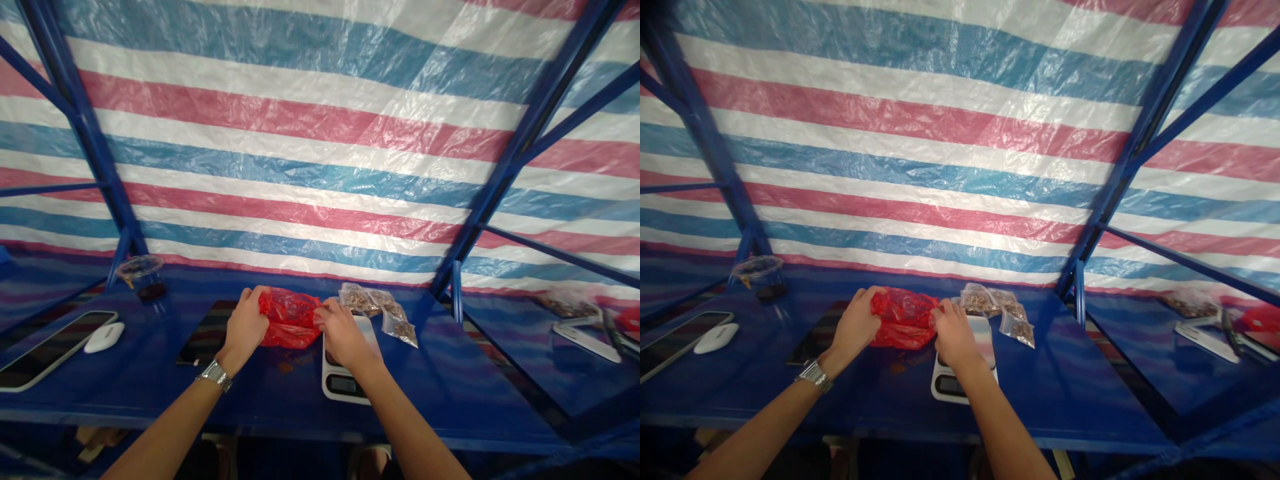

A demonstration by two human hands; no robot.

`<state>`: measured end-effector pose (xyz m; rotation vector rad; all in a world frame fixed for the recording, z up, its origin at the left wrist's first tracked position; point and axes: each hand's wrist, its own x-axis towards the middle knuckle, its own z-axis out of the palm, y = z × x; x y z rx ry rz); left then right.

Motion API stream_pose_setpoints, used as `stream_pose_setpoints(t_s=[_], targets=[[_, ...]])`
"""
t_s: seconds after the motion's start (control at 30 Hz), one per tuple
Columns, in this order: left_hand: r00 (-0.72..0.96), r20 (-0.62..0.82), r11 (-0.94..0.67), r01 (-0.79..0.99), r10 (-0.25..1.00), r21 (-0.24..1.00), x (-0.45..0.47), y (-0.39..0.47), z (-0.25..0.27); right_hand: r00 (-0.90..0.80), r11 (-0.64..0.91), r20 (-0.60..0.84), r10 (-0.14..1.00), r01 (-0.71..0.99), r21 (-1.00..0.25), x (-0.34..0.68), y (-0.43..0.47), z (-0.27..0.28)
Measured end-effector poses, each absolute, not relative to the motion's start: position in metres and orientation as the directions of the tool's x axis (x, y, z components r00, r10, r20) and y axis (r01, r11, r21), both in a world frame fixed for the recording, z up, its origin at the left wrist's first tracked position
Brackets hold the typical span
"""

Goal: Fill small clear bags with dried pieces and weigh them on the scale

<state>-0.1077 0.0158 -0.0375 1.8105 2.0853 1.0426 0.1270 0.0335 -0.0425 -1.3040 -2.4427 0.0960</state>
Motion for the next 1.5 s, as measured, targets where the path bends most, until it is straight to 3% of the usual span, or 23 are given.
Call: stream_pose_setpoints(t_s=[0.2, 0.33, 0.57, 0.7, 0.83, 1.0, 1.1, 1.23, 1.37, 1.5], targets=[[-0.172, 0.331, -0.099, 0.742, 0.928, 0.663, -0.104, 0.032, -0.053, -0.507, 0.636, 0.397, 0.765, 0.693, -0.340, 0.104, 0.033, -0.045], [-0.117, 0.366, -0.179, 0.712, 0.923, 0.679, -0.101, 0.039, -0.059, -0.585, 0.664, 0.321, 0.744, 0.698, -0.268, 0.091, 0.038, -0.051], [-0.144, 0.489, -0.212, 0.772, 0.860, 0.600, -0.108, 0.031, -0.045, -0.592, 0.640, 0.258, 0.764, 0.745, -0.186, 0.073, 0.043, -0.047], [-0.002, 0.443, -0.258, 0.810, 0.897, 0.526, -0.109, 0.024, -0.053, -0.584, 0.630, 0.244, 0.774, 0.750, -0.203, 0.066, 0.041, -0.043], [0.103, 0.341, -0.246, 0.878, 0.935, 0.410, -0.114, 0.024, -0.073, -0.555, 0.613, 0.266, 0.788, 0.741, -0.274, 0.078, 0.043, -0.042], [0.047, 0.309, -0.180, 0.890, 0.950, 0.419, -0.118, 0.030, -0.080, -0.342, 0.548, 0.428, 0.837, 0.530, -0.648, 0.129, 0.051, -0.038], [0.033, 0.313, -0.173, 0.885, 0.949, 0.433, -0.116, 0.028, -0.073, -0.209, 0.494, 0.451, 0.868, 0.462, -0.737, 0.184, 0.054, -0.041], [-0.032, 0.383, -0.131, 0.911, 0.923, 0.391, -0.113, 0.020, -0.059, -0.109, 0.408, 0.435, 0.894, 0.600, -0.688, 0.263, 0.051, -0.063], [-0.028, 0.518, -0.158, 0.937, 0.855, 0.310, -0.116, 0.017, -0.050, -0.122, 0.307, 0.318, 0.940, 0.706, -0.638, 0.308, 0.035, -0.089], [-0.002, 0.607, -0.209, 0.938, 0.795, 0.276, -0.117, 0.017, -0.048, -0.203, 0.331, 0.281, 0.938, 0.765, -0.552, 0.320, 0.018, -0.090]])
